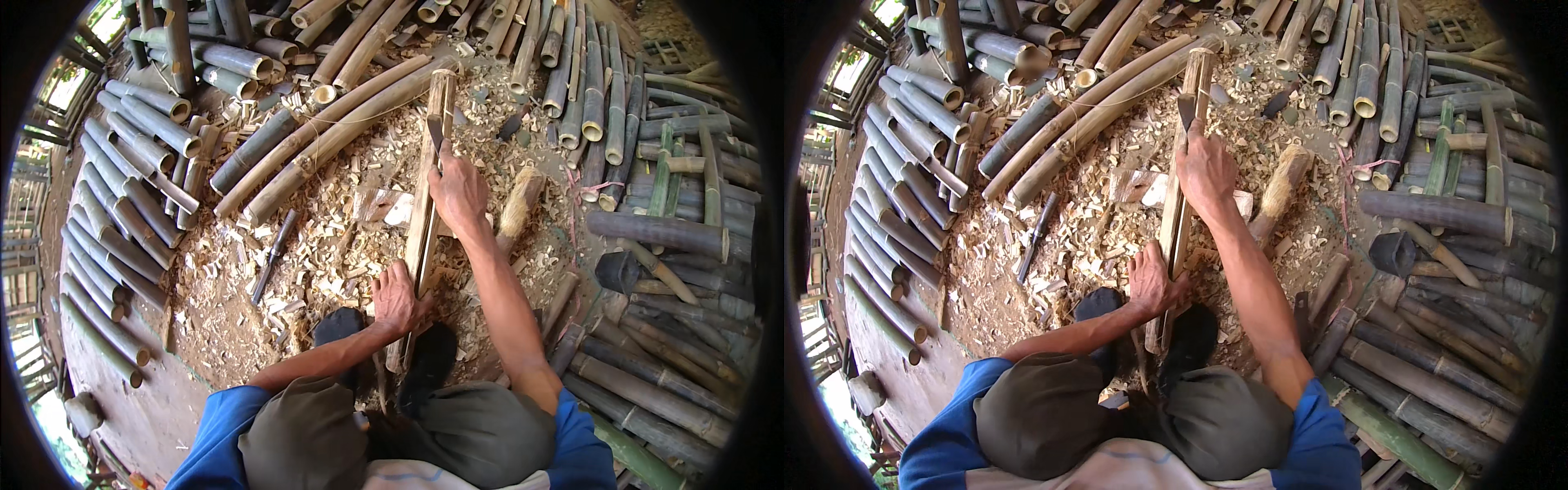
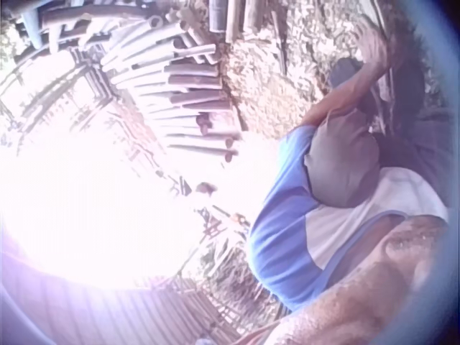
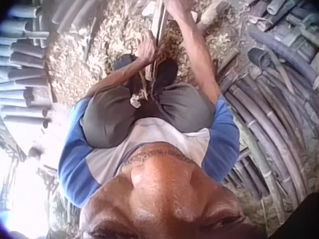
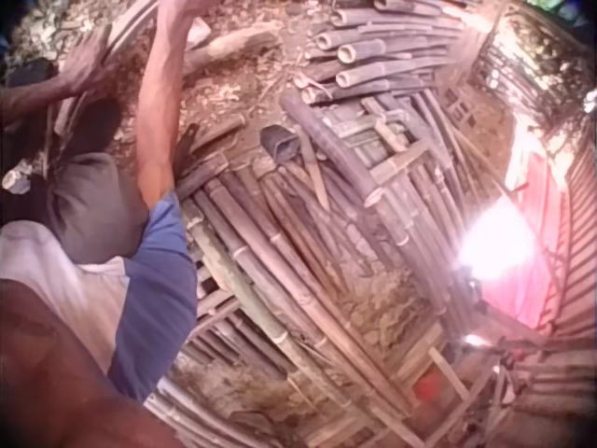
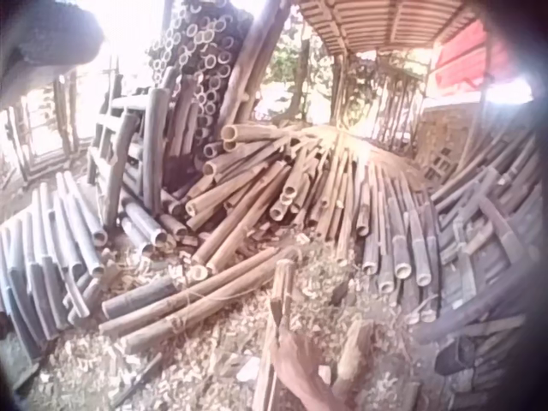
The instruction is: The person shapes and carves a bamboo pole using a small knife and a larger piece of wood as a mallet to drive the blade through the material.
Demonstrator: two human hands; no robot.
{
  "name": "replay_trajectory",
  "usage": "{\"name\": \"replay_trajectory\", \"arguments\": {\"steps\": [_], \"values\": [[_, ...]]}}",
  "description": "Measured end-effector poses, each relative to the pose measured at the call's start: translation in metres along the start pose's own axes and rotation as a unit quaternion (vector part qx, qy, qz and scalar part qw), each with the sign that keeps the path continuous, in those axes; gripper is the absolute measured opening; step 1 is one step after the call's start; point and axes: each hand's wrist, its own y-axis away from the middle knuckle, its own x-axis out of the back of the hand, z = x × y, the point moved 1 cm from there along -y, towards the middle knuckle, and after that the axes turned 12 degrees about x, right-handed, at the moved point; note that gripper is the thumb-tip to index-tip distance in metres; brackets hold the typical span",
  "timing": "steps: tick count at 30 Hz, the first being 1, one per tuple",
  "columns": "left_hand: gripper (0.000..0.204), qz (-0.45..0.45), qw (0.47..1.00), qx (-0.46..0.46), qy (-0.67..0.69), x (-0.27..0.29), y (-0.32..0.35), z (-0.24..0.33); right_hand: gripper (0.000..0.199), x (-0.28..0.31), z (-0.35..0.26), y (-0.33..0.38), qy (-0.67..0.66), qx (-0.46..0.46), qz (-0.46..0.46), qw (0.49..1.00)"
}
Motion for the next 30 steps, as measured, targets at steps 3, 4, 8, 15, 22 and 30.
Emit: {"name": "replay_trajectory", "arguments": {"steps": [3,4,8,15,22,30], "values": [[0.076,0.007,1.0,-0.011,-0.019,0.0,0.0,-0.003,0.053,-0.005,0.0,-0.023,-0.016,-0.025,0.028,0.999],[0.076,0.013,1.0,-0.012,-0.019,0.0,-0.001,-0.004,0.049,0.001,0.0,-0.043,-0.039,-0.053,-0.011,0.998],[0.075,0.011,1.0,-0.01,-0.017,0.001,-0.002,-0.004,0.046,0.028,-0.005,-0.119,-0.055,-0.029,-0.086,0.994],[0.085,-0.047,0.998,-0.013,0.044,0.012,-0.01,-0.018,0.054,0.034,-0.041,-0.052,-0.059,0.009,0.08,0.995],[0.071,-0.138,0.99,0.022,0.012,0.021,-0.015,-0.001,0.06,0.017,-0.001,0.015,-0.017,-0.044,0.001,0.999],[0.074,-0.08,0.996,-0.011,-0.035,0.012,0.001,-0.021,0.055,0.014,-0.004,0.042,-0.092,-0.045,-0.015,0.995]]}}
